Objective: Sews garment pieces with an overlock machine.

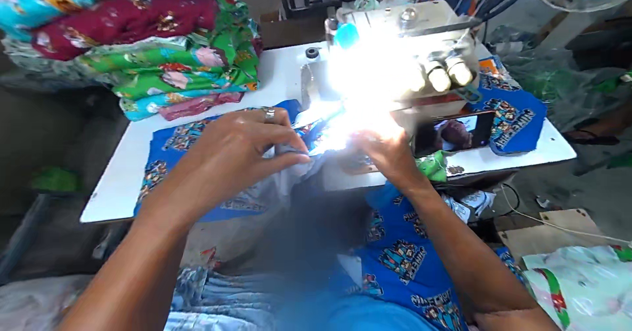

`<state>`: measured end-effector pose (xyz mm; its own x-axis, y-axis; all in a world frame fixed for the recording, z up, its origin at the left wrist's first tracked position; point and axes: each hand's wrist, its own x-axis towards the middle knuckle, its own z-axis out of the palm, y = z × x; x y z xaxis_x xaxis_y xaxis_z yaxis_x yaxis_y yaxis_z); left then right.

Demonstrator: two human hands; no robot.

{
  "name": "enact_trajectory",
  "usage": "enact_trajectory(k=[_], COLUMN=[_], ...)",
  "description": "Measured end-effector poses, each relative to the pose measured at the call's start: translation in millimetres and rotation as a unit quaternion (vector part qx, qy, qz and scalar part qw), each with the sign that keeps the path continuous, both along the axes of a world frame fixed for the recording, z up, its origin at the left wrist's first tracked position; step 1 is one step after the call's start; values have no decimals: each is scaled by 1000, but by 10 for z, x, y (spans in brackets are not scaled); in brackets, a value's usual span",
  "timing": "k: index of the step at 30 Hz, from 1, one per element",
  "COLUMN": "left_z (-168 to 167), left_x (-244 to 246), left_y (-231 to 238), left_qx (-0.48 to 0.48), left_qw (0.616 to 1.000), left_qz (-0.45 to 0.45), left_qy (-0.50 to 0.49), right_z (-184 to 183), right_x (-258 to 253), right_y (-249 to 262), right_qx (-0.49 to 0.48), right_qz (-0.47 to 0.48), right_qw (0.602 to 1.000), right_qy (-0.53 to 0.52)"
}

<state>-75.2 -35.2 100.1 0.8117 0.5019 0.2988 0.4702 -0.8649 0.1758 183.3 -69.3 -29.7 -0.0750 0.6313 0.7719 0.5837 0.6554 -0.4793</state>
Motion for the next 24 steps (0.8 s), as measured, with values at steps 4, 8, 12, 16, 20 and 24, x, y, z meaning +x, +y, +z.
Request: enact_trajectory(k=[4,8,12,16,20,24], left_z=[-55,-49,-43,-15,-45,-177], left_x=[25,35,51,50,10,-49], left_y=[-15,-70,-71,-93,-68,49], left_qx=[-2,4,16,17,26,-17], left_qw=[1000,1000,1000,1000,999,1000], left_qz=[-8,-16,-6,9,18,3], left_qy=[8,19,15,15,20,-25], right_z=[-10,-6,7,3,-28,-24], right_x=[14,12,10,12,6,19], right_y=[22,54,64,82,69,81], right_qx=[4,4,2,8,22,12], right_qz=[5,10,12,10,-17,-9], right_qw=[1000,1000,1000,1000,999,1000], right_qy=[8,7,9,26,24,18])
